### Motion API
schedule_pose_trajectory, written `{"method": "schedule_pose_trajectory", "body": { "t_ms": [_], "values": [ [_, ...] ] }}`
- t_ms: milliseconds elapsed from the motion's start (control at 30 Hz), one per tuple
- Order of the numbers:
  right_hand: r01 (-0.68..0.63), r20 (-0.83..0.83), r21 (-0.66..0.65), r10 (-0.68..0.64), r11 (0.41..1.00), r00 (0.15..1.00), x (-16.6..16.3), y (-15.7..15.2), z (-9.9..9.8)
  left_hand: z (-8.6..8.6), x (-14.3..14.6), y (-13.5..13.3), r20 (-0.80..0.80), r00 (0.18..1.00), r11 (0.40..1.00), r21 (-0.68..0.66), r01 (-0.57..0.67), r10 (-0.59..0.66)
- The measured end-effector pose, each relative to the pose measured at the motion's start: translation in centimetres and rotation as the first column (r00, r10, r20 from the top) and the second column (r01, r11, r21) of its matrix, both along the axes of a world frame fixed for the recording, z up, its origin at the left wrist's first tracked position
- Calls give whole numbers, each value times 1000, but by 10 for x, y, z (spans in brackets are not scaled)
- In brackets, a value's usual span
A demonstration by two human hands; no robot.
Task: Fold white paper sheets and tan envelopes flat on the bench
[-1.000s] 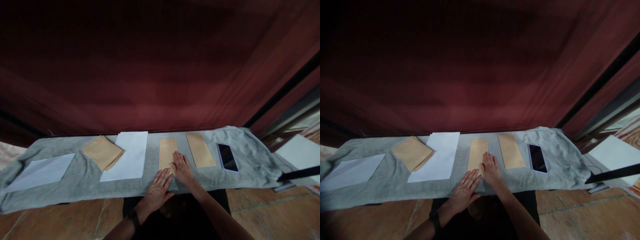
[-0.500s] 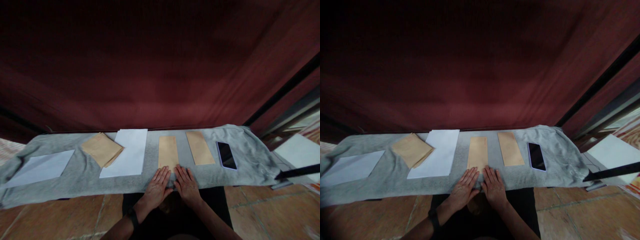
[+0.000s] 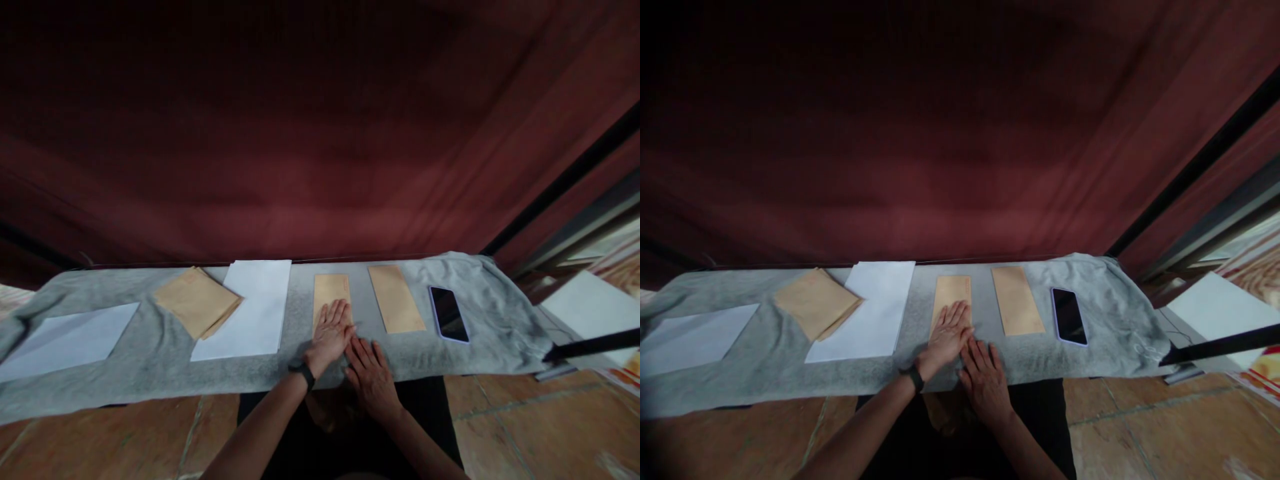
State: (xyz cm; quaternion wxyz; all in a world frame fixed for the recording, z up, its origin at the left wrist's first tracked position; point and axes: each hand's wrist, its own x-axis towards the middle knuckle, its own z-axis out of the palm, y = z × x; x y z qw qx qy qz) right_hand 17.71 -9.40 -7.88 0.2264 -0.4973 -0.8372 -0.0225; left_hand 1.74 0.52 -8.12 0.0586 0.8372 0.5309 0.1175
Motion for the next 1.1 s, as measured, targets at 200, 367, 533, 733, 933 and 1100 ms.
{"method": "schedule_pose_trajectory", "body": {
  "t_ms": [200, 367, 533, 733, 933, 1100],
  "values": [
    [9, 2, -19, -9, 1000, 1000, 0, 0, 5, -4, 7, 27, -6, 999, 999, -17, -37, 37],
    [15, 11, -17, -14, 1000, 1000, 0, 0, 5, -8, 8, 32, 44, 995, 994, 49, -93, 91],
    [8, 40, -20, -7, 1000, 999, 0, 0, 5, -8, 1, 22, -42, 981, 981, 69, -184, 187],
    [21, 19, 27, -21, 999, 1000, -1, 0, 1, -4, -21, -4, -87, 965, 967, 88, -240, 247],
    [18, 19, 6, -18, 1000, 1000, 0, 0, -5, -1, -37, -29, -81, 971, 972, 86, -218, 225],
    [9, 13, -25, -9, 1000, 1000, 2, 1, -6, 15, -52, -54, -65, 988, 989, 48, 141, -138]
  ]
}}
